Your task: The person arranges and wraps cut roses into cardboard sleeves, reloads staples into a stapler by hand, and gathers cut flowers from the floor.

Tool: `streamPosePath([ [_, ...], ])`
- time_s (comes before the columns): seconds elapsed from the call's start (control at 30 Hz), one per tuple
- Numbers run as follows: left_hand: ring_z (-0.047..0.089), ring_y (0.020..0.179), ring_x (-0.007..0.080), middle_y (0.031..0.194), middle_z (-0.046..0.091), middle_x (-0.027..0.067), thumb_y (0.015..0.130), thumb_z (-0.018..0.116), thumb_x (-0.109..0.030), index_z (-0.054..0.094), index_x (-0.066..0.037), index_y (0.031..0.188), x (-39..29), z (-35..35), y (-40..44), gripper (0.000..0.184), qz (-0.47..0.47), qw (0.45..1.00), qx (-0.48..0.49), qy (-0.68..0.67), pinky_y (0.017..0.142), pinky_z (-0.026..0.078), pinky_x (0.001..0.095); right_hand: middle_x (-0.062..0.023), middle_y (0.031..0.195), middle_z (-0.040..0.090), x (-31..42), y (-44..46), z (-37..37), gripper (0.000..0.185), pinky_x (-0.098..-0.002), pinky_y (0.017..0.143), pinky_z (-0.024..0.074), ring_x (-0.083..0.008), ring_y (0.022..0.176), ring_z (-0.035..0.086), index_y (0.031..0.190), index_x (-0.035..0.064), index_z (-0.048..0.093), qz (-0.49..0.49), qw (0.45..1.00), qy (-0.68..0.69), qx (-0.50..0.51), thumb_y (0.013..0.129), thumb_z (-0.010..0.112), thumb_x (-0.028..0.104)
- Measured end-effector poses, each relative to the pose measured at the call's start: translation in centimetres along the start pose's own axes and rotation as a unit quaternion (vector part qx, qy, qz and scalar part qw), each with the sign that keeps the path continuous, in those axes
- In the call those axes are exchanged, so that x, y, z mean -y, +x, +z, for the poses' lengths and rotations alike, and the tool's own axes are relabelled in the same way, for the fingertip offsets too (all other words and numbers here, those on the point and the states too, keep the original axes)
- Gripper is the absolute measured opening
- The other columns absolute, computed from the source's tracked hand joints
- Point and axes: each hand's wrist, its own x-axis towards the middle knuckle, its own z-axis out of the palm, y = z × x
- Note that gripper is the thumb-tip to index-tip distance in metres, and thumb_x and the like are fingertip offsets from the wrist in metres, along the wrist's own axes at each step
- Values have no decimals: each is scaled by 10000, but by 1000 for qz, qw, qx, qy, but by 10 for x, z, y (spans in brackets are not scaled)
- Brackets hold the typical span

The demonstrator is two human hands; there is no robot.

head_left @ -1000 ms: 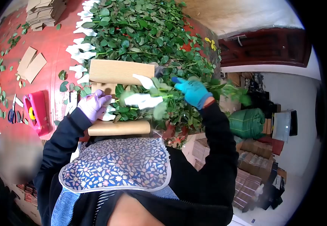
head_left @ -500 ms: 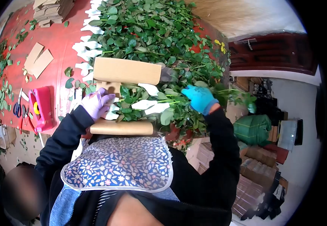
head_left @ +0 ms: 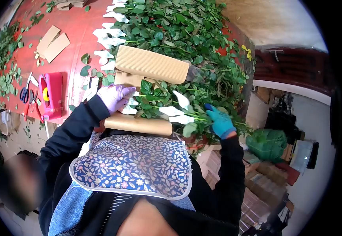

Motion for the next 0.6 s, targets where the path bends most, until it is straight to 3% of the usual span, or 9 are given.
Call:
streamPosePath([
  [0.17, 657, 828, 318, 956, 649, 133, 805, 661, -131, 547, -133, 1301, 1, 2, -2, 509, -18, 1000, 5, 20, 737, 538, 407, -140, 1072, 641, 26, -27, -88, 415, -458, 769, 484, -373, 919, 613, 1164, 112, 616, 4, 996, -66, -61, 762, 576, 15],
  [0.3, 624, 909, 330, 984, 624, 121, 854, 605, -191, 538, -167, 1326, -11, -10, 1, 477, -70, 995, 69, 35, 780, 524, 441, -134, 976, 630, 78, 0, -121, 412, -456, 728, 481, -358, 885, 617, 1149, 127, 606, -69, 991, -70, -94, 742, 644, 74],
  [0.37, 626, 903, 328, 1003, 600, 131, 849, 600, -197, 553, -167, 1317, -7, -6, -1, 470, -48, 997, 44, 47, 772, 525, 439, -119, 908, 613, 114, 25, -136, 385, -452, 683, 477, -342, 829, 623, 1097, 122, 590, -94, 986, -124, -57, 722, 668, 81],
  [0.43, 642, 833, 319, 992, 567, 141, 753, 699, -288, 582, -208, 1295, -5, -2, -1, 560, -53, 995, 38, 74, 736, 543, 433, -113, 817, 593, 128, 53, -123, 326, -449, 596, 468, -329, 729, 626, 1035, 119, 576, -150, 976, -113, -107, 721, 664, 94],
  [0.5, 633, 803, 310, 983, 539, 134, 752, 698, -311, 597, -206, 1272, -6, -1, -1, 540, -23, 995, 22, 94, 706, 538, 431, -117, 778, 590, 124, 79, -93, 266, -451, 570, 468, -327, 700, 626, 1020, 122, 580, -213, 959, -122, -142, 760, 633, 121],
  [0.53, 616, 776, 305, 977, 528, 137, 768, 682, -325, 603, -190, 1257, 1, 3, -3, 512, 45, 993, -9, 110, 677, 522, 423, -118, 768, 590, 128, 89, -84, 247, -454, 562, 469, -327, 690, 625, 1021, 123, 583, -210, 962, -130, -114, 776, 617, 130],
  [0.57, 625, 863, 300, 1048, 560, 117, 850, 588, -347, 613, -193, 1232, 6, 6, -3, 412, 51, 996, -3, 68, 727, 531, 443, -119, 759, 590, 134, 98, -76, 230, -457, 553, 469, -327, 680, 625, 1022, 124, 587, -207, 965, -140, -85, 793, 602, 138],
  [0.6, 626, 859, 297, 1019, 558, 119, 864, 567, -350, 614, -172, 1218, 7, 5, -3, 399, 17, 999, 9, 26, 712, 529, 436, -120, 763, 597, 135, 104, -67, 224, -453, 560, 481, -324, 687, 632, 1028, 118, 586, -211, 965, -139, -69, 804, 586, 119],
])
